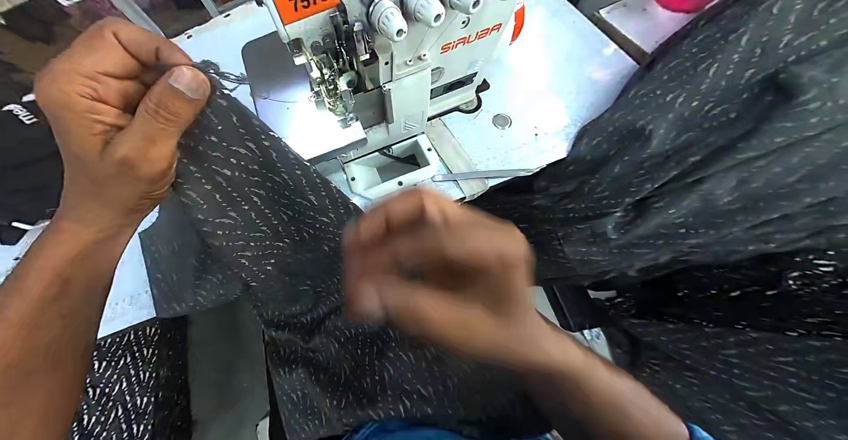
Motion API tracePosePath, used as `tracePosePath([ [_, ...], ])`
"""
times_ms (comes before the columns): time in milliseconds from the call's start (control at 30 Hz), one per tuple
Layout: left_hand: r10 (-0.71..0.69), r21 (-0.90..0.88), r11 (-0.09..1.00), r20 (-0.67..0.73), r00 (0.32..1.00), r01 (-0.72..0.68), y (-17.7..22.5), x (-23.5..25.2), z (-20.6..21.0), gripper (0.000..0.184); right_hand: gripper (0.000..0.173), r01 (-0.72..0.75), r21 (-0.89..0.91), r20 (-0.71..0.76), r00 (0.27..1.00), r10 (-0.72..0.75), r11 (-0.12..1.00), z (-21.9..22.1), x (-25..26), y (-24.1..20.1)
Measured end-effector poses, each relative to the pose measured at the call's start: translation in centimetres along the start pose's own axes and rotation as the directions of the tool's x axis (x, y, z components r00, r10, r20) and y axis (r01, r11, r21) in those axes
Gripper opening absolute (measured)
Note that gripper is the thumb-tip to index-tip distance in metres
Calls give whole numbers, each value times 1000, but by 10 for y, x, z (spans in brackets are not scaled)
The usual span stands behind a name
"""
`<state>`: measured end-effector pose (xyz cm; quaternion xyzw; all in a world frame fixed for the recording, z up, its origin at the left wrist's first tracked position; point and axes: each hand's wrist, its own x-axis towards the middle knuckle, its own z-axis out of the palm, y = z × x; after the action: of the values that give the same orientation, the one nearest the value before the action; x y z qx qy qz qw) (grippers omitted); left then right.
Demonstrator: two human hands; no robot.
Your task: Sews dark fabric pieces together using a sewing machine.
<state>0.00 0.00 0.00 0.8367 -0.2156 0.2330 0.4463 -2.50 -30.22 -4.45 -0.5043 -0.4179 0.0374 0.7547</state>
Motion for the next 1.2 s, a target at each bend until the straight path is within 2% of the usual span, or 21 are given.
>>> tracePosePath([
  [33, 34, 2, 999, 8, 999, -34, -1, 3, 3, 8, 26, -40, -228, -38, 999, 32, 973, -10, 9, 28],
  [67, 57, -2, 998, 19, 998, -57, -2, 5, 6, 8, 38, -108, -373, -44, 994, 98, 922, -17, 16, 53],
  [100, 76, -9, 997, 29, 997, -76, -2, 10, 8, 9, 42, -152, -443, -48, 988, 146, 883, -21, 23, 73],
  [133, 84, -13, 996, 37, 996, -84, -2, 15, 10, 9, 37, -180, -454, -47, 983, 178, 873, -21, 28, 86],
  [200, 56, 23, 998, 54, 997, -57, -1, 22, 13, 8, 19, -266, -315, -20, 962, 273, 911, -18, 28, 94],
  [233, 30, 56, 998, 69, 997, -34, -3, 24, 16, 8, 15, -309, -227, -4, 948, 317, 924, -16, 20, 90],
  [333, -69, 172, 984, 141, 988, 45, -16, 22, 42, 18, 14, -425, -88, 4, 904, 427, 901, -15, -25, 76],
  [467, -141, 278, 956, 159, 977, 93, -23, 11, 80, 21, 15, -562, -54, -72, 827, 558, 825, -23, -66, 85],
  [600, -163, 337, 933, 81, 983, 127, -20, 7, 85, 25, 15, -565, -71, -55, 825, 562, 822, -25, -66, 86],
  [700, -161, 557, 826, 77, 984, 92, -1, -4, 93, 26, 16, -566, -76, -46, 824, 564, 821, -25, -69, 91],
  [833, -198, 734, 671, 39, 979, 107, 25, -34, 128, 46, 15, -570, -87, -42, 822, 568, 817, -28, -76, 93],
  [933, -203, 697, 706, 25, 979, 129, 24, -42, 132, 54, 12, -551, -81, -9, 834, 552, 831, -32, -75, 90],
  [1067, -182, 597, 787, -13, 983, 154, 21, -44, 126, 47, 13, -543, -116, 6, 837, 547, 832, -37, -73, 90],
  [1200, -222, 678, 722, 37, 974, 139, 27, -36, 126, 55, 16, -540, -109, 21, 838, 545, 835, -37, -72, 89],
])
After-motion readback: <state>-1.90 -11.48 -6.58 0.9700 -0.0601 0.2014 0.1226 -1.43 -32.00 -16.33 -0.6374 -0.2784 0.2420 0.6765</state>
